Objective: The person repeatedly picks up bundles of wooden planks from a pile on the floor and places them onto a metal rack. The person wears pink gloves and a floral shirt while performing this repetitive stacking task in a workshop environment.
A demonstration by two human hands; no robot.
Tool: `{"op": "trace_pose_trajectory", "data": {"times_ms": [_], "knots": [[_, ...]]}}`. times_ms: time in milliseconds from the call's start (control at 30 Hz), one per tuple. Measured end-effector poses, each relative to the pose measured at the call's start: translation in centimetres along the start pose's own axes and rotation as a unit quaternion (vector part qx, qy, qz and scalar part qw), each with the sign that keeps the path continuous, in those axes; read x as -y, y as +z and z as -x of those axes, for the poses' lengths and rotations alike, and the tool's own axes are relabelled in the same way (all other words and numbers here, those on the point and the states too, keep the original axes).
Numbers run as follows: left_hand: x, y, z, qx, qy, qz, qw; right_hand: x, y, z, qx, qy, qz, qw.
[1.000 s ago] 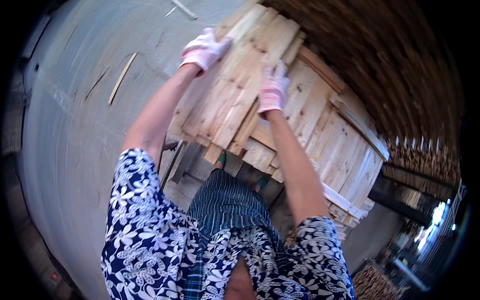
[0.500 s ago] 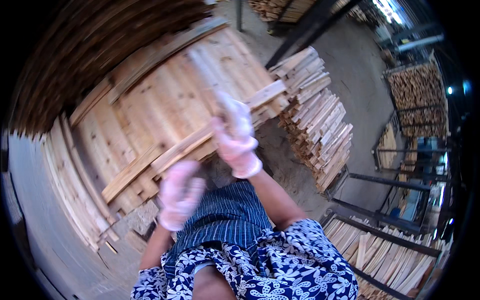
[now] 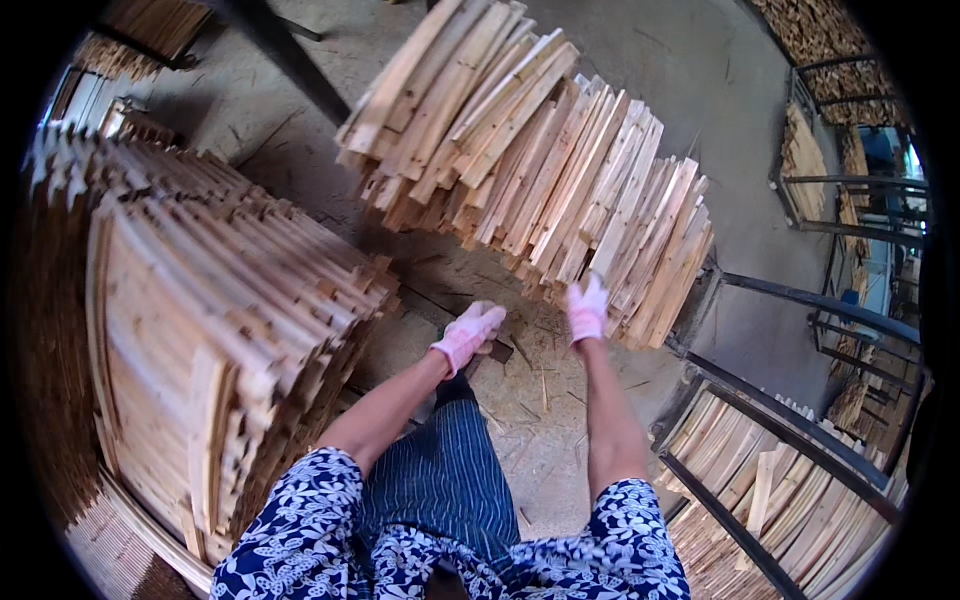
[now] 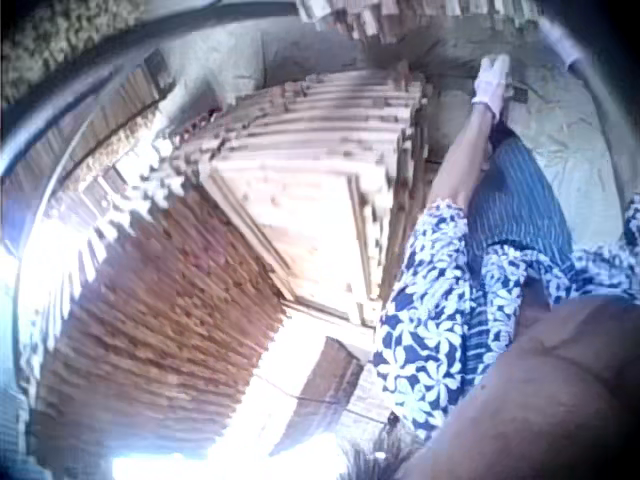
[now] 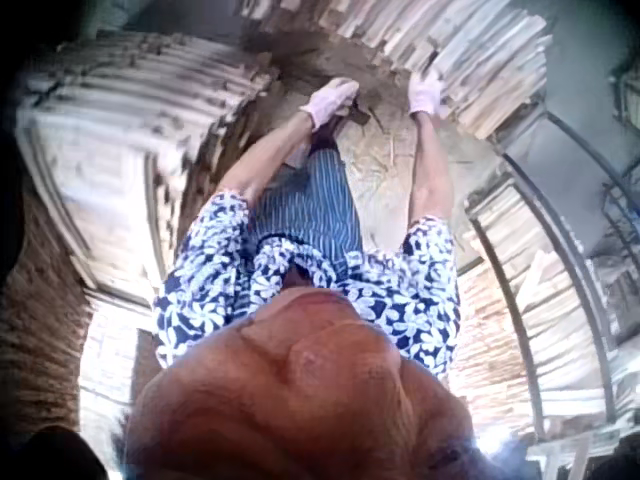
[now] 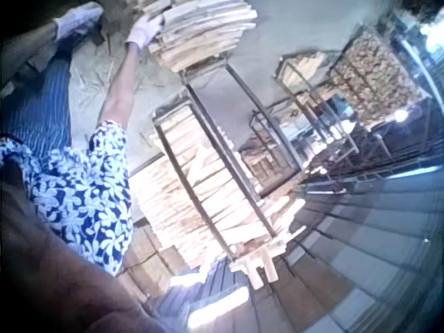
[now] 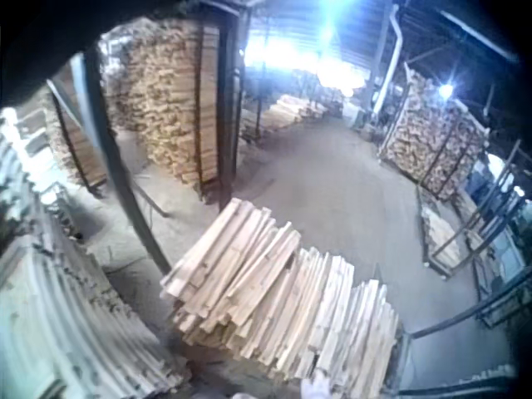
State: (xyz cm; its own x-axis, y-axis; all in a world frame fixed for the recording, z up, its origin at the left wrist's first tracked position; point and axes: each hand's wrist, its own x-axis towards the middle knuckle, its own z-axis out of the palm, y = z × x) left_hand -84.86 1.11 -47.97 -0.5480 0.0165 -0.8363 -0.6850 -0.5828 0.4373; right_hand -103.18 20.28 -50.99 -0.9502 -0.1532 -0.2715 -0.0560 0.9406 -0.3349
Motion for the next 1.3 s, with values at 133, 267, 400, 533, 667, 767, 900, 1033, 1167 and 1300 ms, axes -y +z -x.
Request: {"op": "trace_pose_trajectory", "data": {"times_ms": [133,267,400,533,667,767,900,1033,1167,1300], "knots": [[-2.9,1.8,-13.2,-0.052,-0.082,0.135,0.986,4.2,-2.9,-13.4,0.035,0.122,-0.015,0.992],[-3.9,2.8,-21.9,-0.049,-0.038,0.205,0.977,8.2,0.5,-17.2,-0.006,0.204,0.065,0.977],[0.3,3.6,-26.9,-0.111,0.089,0.057,0.988,7.8,3.6,-16.8,-0.071,0.166,0.106,0.978],[-1.5,5.0,-23.3,-0.151,-0.015,0.218,0.964,8.1,5.0,-15.5,-0.093,0.134,0.105,0.981],[1.0,3.5,-17.3,-0.082,-0.011,0.285,0.955,7.7,5.0,-9.7,-0.05,0.102,-0.027,0.993],[6.2,0.0,-14.3,-0.118,-0.132,0.276,0.945,6.6,7.0,-2.4,-0.045,0.106,-0.016,0.993],[9.2,-6.3,-13.4,0.041,-0.152,0.231,0.96,2.6,8.1,4.3,-0.035,0.154,-0.289,0.944],[2.5,-6.6,-16.9,0.151,-0.152,0.158,0.964,-4.3,10.9,5.6,0.07,0.294,-0.614,0.729],[1.7,-3.3,-20.2,0.149,-0.073,0.091,0.982,-2.2,9.8,1.8,0.166,0.283,-0.678,0.658],[0.1,-1.5,-15.4,0.126,0.024,-0.067,0.989,0.8,5.5,3.3,0.201,0.269,-0.646,0.686]]}}
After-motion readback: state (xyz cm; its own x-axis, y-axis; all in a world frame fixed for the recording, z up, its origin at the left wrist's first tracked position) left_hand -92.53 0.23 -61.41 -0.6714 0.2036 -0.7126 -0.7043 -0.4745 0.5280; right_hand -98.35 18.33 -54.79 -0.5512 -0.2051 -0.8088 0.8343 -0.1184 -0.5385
